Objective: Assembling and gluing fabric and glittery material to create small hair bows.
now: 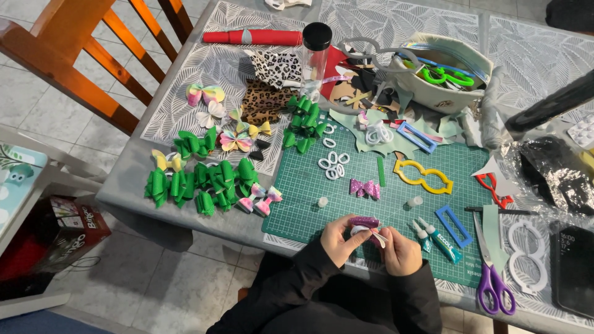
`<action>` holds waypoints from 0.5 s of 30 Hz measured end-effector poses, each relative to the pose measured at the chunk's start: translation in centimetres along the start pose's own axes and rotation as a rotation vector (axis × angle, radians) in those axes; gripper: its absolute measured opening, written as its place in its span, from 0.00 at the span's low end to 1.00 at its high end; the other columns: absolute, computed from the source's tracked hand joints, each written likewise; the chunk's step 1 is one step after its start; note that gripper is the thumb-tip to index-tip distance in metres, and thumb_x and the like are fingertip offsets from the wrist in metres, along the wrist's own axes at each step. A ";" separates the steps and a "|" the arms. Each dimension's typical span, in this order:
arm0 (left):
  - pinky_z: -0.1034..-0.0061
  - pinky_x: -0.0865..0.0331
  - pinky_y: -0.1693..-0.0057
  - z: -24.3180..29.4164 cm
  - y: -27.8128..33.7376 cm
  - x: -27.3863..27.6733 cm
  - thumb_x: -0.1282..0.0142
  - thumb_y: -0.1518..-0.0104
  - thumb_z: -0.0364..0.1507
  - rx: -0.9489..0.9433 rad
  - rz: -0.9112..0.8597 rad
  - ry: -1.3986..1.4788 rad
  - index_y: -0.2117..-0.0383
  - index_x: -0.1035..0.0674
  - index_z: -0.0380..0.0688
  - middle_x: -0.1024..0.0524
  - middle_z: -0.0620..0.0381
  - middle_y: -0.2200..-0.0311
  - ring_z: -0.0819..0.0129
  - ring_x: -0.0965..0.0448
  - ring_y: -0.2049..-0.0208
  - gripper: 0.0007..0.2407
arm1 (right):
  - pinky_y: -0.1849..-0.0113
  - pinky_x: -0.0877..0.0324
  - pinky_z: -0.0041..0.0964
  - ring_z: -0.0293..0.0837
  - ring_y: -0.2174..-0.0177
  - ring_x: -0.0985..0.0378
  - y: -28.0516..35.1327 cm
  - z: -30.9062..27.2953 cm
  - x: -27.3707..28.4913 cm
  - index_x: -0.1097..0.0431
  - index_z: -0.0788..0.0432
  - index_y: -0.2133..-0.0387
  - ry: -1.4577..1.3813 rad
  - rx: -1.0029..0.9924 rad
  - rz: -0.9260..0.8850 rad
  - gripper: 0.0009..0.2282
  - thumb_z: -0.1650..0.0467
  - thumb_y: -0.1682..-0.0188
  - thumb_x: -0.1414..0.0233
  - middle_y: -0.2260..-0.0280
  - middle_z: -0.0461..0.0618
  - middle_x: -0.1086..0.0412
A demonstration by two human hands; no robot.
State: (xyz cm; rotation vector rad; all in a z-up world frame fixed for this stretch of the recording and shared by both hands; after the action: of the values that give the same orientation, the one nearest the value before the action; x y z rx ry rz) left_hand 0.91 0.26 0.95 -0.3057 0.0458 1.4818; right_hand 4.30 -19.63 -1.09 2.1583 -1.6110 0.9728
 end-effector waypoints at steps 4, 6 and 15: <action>0.80 0.27 0.49 0.1 0.0 0.0 0.40 0.36 0.29 -0.024 0.005 0.011 0.52 0.19 0.37 0.17 0.57 0.60 0.75 0.19 0.58 0.10 | 0.81 0.34 0.35 0.40 0.88 0.27 0.0 -0.1 0.0 0.27 0.58 0.72 0.008 -0.011 0.001 0.13 0.68 0.42 0.56 0.89 0.46 0.33; 0.80 0.27 0.49 0.0 0.0 0.0 0.40 0.36 0.29 -0.014 0.003 0.011 0.53 0.19 0.37 0.17 0.57 0.60 0.75 0.19 0.58 0.10 | 0.81 0.34 0.35 0.40 0.88 0.27 0.0 -0.2 0.0 0.27 0.58 0.71 -0.005 -0.018 -0.004 0.13 0.68 0.43 0.57 0.89 0.46 0.33; 0.80 0.27 0.50 0.1 0.0 0.0 0.40 0.36 0.30 -0.005 0.004 -0.014 0.53 0.18 0.37 0.17 0.57 0.60 0.74 0.18 0.59 0.10 | 0.81 0.35 0.37 0.42 0.87 0.28 0.1 0.1 0.0 0.28 0.58 0.73 0.016 0.018 0.002 0.13 0.67 0.42 0.56 0.88 0.47 0.34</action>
State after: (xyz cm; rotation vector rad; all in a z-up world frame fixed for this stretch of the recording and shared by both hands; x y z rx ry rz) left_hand 0.85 0.34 1.07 -0.2993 0.0318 1.4884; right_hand 4.27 -19.68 -1.17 2.1556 -1.6029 1.0062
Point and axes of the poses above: each hand's wrist, its own y-axis away from the middle knuckle, its own x-axis out of the back of the hand, z = x × y, the point moved 1 cm from there along -y, towards the middle knuckle
